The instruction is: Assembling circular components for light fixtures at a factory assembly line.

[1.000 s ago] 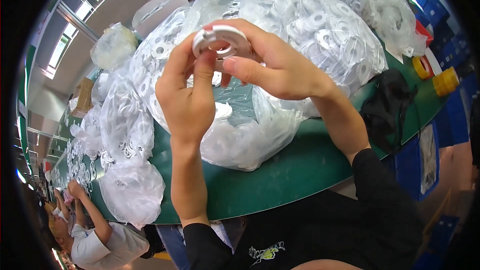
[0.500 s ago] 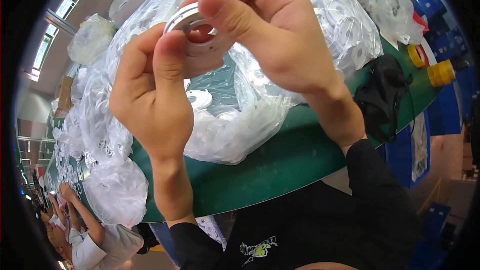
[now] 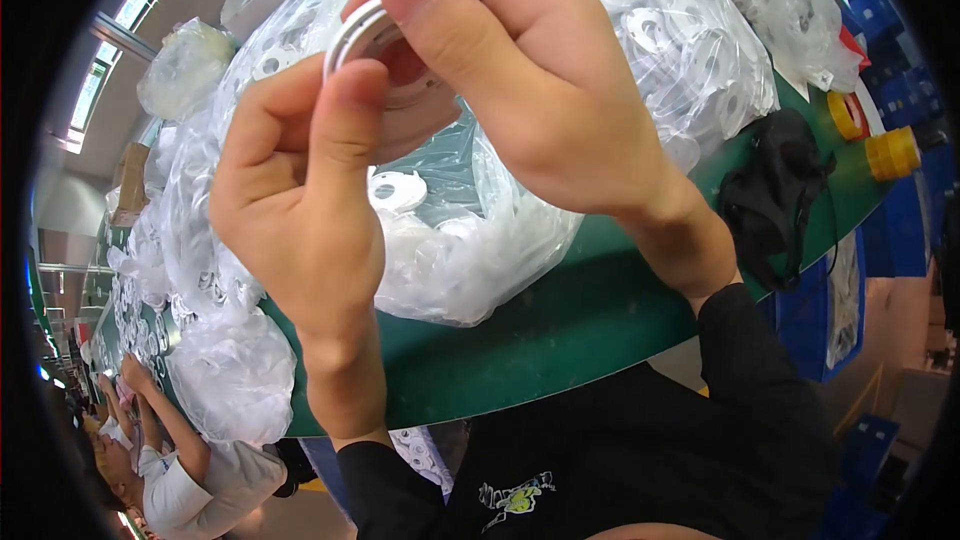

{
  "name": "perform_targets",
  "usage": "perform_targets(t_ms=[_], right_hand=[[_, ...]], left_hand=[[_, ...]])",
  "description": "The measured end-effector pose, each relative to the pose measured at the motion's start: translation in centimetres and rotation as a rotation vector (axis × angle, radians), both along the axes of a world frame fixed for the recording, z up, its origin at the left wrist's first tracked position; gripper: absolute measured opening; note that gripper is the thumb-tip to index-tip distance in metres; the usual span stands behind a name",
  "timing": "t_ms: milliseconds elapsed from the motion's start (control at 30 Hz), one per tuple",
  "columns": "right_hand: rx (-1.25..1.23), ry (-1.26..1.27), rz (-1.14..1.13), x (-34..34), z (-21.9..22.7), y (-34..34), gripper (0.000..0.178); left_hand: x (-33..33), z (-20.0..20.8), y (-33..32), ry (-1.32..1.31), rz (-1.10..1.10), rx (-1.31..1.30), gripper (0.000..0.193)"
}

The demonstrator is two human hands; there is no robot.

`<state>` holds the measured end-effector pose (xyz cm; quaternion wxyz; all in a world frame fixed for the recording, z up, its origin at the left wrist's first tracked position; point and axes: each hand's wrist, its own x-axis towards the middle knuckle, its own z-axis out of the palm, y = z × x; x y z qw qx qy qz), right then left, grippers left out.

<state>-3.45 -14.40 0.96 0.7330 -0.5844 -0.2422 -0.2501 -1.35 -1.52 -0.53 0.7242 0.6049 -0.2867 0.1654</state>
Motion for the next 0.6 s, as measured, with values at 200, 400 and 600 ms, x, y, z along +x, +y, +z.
perform_targets(t_ms=[200,400,600], right_hand=[[-0.102,0.141,0.14,-0.1,0.8,-1.2,0.016],[-0.158,0.146,0.156,-0.3,1.3,-2.3,0.018],[-0.133,0.18,0.211,0.0,0.7,-1.6,0.017]], left_hand=[[0.1,-0.1,0.0,-0.04,0.091,0.001,0.02],[0.2,-0.2,0.3,-0.134,0.148,0.124,0.023],[-0.2,0.8,1.5,-0.094,0.13,0.278,0.023]])
